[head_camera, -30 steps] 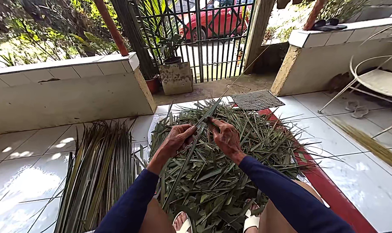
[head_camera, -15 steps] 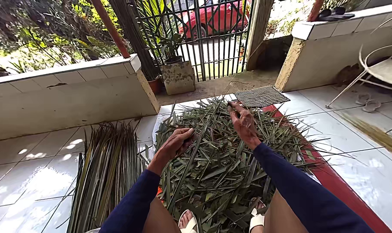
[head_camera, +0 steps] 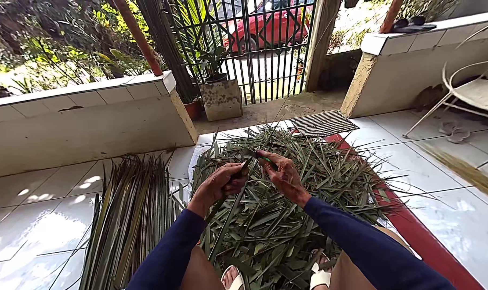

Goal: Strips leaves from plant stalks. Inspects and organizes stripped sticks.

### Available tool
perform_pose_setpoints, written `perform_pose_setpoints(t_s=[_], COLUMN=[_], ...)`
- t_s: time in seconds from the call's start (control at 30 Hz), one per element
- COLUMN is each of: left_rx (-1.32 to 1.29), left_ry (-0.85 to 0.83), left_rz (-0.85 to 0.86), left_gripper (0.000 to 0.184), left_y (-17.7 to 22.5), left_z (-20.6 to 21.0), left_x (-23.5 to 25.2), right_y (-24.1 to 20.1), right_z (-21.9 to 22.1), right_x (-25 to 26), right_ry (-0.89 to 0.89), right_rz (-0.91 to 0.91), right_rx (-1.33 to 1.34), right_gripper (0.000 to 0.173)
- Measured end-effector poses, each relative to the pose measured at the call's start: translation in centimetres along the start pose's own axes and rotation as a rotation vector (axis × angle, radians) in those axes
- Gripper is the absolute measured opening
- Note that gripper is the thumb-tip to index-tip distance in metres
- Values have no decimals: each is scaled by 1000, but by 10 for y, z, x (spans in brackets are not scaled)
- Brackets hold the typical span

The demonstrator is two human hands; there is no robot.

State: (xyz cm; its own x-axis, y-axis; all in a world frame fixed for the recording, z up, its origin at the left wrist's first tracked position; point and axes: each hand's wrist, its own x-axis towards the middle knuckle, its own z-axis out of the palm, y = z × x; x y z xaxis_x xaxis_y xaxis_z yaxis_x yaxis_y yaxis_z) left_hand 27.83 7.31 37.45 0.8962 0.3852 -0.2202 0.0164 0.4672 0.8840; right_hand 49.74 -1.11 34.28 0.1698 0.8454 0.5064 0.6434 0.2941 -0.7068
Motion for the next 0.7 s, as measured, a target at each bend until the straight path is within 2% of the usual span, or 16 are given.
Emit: perform_pose_setpoints(t_s=[0.27,0.47,0.7], left_rx=[3,-2,23], left_ry=[-33,-12,-7], left_rz=[22,35,-12], left_gripper=[32,30,32], left_y=[0,-1,-5], left_z=[0,-1,-4], left_x=[-5,-12,-23], right_y=[-5,-8,-2], right_z=[-5,2,-14], right_x=[9,11,28], right_ry=[49,110,166], right_rz=[10,-18,62], right_rx=[25,-62,67], right_gripper=[33,32,34])
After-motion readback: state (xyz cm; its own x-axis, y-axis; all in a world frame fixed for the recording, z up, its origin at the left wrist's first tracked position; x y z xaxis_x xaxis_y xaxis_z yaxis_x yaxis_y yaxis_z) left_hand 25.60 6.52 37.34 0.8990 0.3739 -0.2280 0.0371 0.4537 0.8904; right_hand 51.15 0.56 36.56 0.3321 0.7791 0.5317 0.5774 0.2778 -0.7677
